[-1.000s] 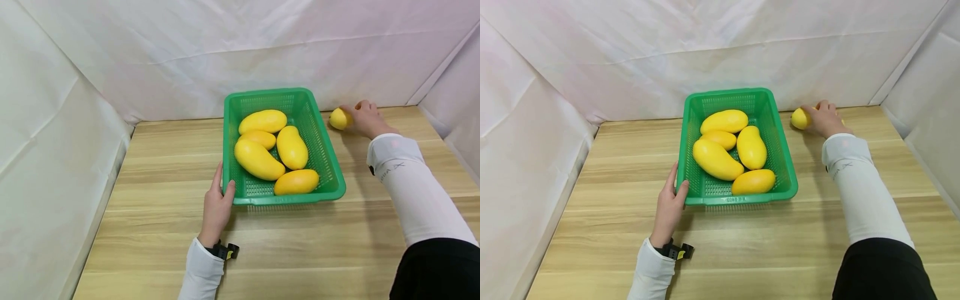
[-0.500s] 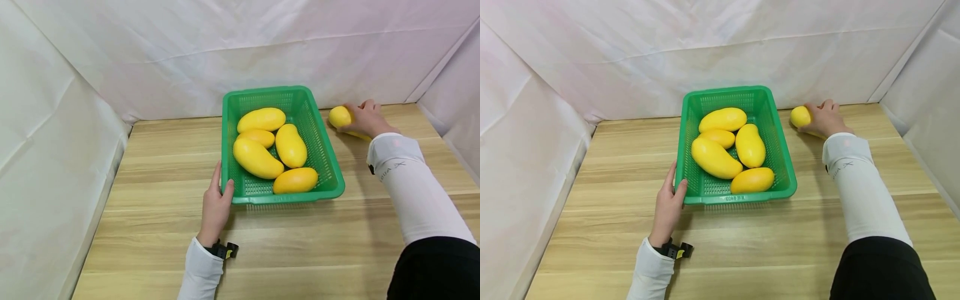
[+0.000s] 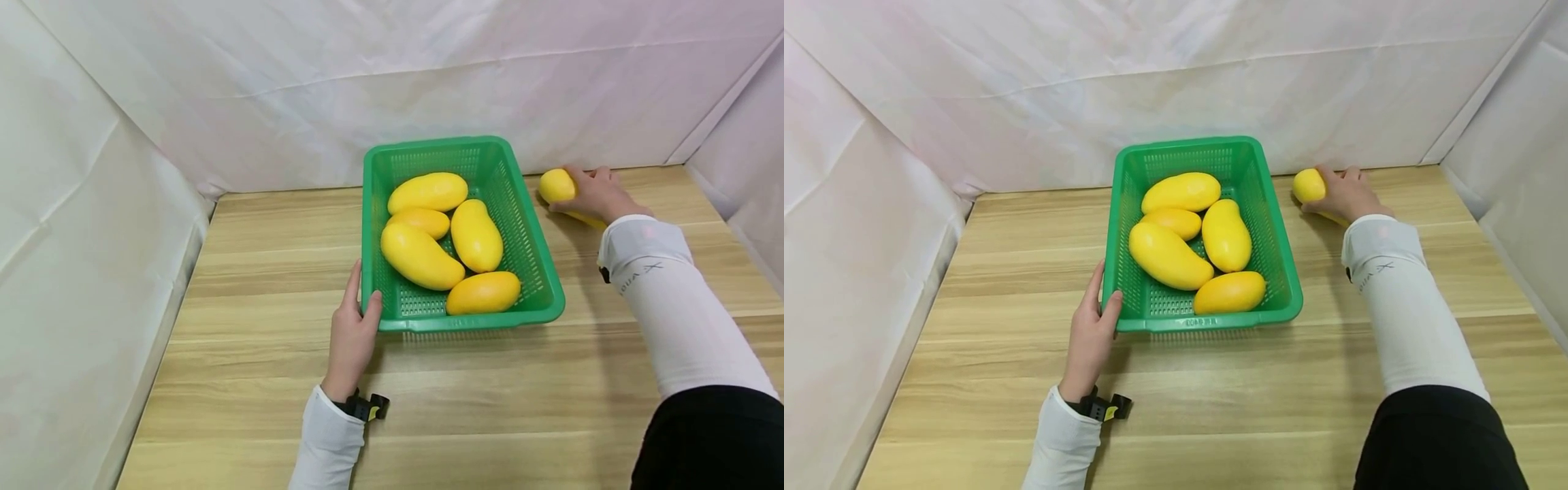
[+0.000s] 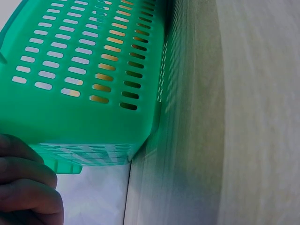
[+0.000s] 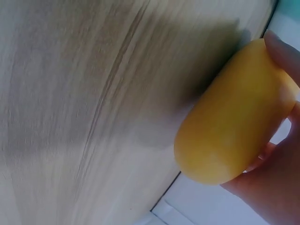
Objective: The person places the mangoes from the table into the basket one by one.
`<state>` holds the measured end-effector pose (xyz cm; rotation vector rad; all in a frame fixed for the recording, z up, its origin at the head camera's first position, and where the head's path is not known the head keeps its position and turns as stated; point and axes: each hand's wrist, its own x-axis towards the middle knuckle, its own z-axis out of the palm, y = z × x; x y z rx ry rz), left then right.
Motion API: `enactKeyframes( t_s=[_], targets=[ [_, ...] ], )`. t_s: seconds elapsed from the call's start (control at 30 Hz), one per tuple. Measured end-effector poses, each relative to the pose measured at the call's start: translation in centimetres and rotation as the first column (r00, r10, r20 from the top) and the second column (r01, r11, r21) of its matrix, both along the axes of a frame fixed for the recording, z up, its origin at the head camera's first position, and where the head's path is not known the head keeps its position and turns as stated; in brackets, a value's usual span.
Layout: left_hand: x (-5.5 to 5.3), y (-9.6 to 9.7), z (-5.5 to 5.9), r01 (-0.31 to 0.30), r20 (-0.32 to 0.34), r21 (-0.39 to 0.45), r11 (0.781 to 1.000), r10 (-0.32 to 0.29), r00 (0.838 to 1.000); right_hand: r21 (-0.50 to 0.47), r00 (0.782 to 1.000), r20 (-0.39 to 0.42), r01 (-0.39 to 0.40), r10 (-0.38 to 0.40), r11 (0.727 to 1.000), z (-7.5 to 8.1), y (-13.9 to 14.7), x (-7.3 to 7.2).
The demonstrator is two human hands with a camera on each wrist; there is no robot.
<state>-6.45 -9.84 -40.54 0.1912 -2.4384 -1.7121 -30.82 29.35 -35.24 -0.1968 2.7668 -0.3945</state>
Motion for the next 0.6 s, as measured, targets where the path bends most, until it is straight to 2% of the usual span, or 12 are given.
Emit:
enactKeyframes(
  t_s=[0.23, 0.6],
  targets=[
    [0.0, 0.1, 0.29, -0.002, -0.006, 0.004, 1.0, 0.002, 1.0, -0.042, 1.0, 0.008, 0.013, -0.013, 0.999, -0.23, 0.06, -0.24],
    [0.0, 0.12, 0.18, 0.008, -0.006, 0.022, 1.0, -0.008, 1.0, -0.026, 0.999, -0.02, 0.026, -0.027, 0.999, -0.89, -0.13, -0.18]
  ],
)
